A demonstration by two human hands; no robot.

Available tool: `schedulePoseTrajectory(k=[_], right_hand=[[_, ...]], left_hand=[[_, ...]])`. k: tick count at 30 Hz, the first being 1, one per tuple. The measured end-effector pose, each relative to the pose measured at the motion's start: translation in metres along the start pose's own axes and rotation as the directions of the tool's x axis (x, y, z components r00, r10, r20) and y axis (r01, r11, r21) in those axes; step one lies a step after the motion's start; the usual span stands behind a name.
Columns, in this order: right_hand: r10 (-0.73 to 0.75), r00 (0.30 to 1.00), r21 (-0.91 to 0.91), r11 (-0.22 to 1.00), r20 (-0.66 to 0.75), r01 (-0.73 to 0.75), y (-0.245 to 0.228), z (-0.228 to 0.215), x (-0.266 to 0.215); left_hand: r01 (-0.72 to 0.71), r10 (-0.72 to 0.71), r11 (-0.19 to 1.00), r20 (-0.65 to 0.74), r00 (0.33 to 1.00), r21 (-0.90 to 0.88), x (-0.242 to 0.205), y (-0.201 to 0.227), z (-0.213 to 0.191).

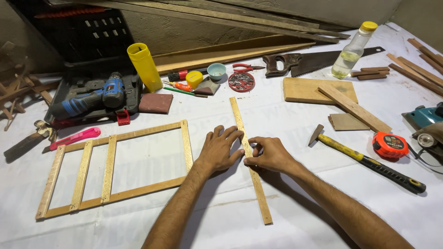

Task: The person assembles a small wooden frame on a workbench, positioning thin wooden strips across it and sanding strip surfaces with a sanding block. They measure a strip with a tape measure, mark it, fit the strips onto the frame, and press the assembled frame flat with both hands.

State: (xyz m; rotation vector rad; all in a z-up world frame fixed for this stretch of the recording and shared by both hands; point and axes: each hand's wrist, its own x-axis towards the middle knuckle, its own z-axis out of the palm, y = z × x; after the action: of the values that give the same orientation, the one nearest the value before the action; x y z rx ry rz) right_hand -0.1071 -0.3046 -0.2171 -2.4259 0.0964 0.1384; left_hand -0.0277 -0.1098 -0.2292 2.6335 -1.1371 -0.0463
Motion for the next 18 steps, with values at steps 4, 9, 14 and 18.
schedulePoseTrajectory(k=[4, 9, 14, 18], right_hand=[[-0.027, 1.0, 0.007, 1.0, -0.003, 0.027, 0.004, 0.003, 0.001], [-0.048, 0.999, 0.033, 0.998, -0.016, 0.049, 0.002, 0.001, 0.001], [-0.033, 0.999, 0.031, 0.999, -0.023, 0.033, -0.002, -0.004, 0.003], [-0.049, 0.999, 0.056, 0.997, 0.0, 0.049, -0.001, -0.008, 0.008]], left_hand=[[0.017, -0.018, 0.999, 0.04, 0.999, 0.028, 0.001, 0.002, -0.004], [0.003, -0.004, 1.0, 0.038, 0.999, 0.014, 0.003, 0.004, -0.007], [-0.013, 0.013, 1.0, 0.029, 0.999, 0.015, 0.006, 0.003, -0.011], [-0.022, 0.02, 0.999, 0.043, 0.999, 0.029, 0.008, 0.006, -0.02]])
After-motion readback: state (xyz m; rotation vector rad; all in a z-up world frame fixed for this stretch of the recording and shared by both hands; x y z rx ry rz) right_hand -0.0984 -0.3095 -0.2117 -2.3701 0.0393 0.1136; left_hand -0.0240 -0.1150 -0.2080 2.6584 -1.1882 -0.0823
